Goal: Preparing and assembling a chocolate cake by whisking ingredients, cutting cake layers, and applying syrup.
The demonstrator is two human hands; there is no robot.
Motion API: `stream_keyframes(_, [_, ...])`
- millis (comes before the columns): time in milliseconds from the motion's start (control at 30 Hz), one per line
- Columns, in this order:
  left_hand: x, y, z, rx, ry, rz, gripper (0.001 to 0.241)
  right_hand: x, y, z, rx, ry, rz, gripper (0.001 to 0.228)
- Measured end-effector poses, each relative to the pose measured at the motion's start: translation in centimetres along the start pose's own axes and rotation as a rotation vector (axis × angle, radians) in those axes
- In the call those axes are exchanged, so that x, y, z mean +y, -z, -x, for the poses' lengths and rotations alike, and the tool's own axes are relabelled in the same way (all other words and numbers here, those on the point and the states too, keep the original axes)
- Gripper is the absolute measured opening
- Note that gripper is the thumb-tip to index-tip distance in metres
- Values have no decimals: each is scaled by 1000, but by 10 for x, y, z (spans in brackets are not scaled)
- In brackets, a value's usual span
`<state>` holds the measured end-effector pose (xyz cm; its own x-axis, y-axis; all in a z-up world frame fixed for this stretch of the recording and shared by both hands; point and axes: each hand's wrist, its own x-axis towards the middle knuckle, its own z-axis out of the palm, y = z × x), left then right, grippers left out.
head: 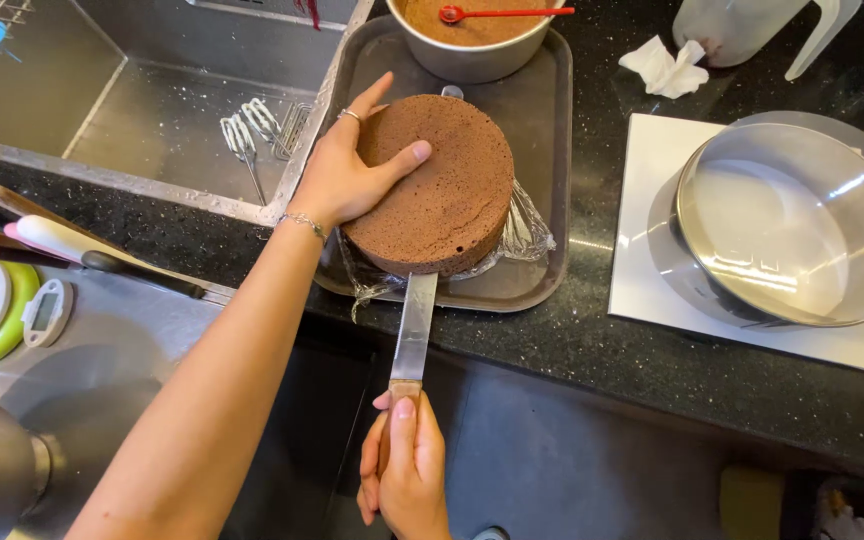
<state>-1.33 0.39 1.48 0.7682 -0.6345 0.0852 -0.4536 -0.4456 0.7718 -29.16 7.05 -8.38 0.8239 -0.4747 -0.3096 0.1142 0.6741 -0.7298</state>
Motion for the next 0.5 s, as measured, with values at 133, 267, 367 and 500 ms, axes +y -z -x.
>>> stream_keyframes(133, [19, 3, 3, -75, 47, -178, 92, -2, 1, 1, -16, 0, 9, 33])
stream_keyframes(267, [17, 0, -2, -6, -236, -544, 89, -7, 0, 3, 30, -32, 45, 34])
stream_keyframes(367, [30, -7, 4, -186, -351, -620, 78, -12, -3, 9, 49, -35, 118, 35])
stream_keyframes(500, [34, -11, 0, -295, -272, -698, 78, -24, -11, 19, 168, -103, 183, 36])
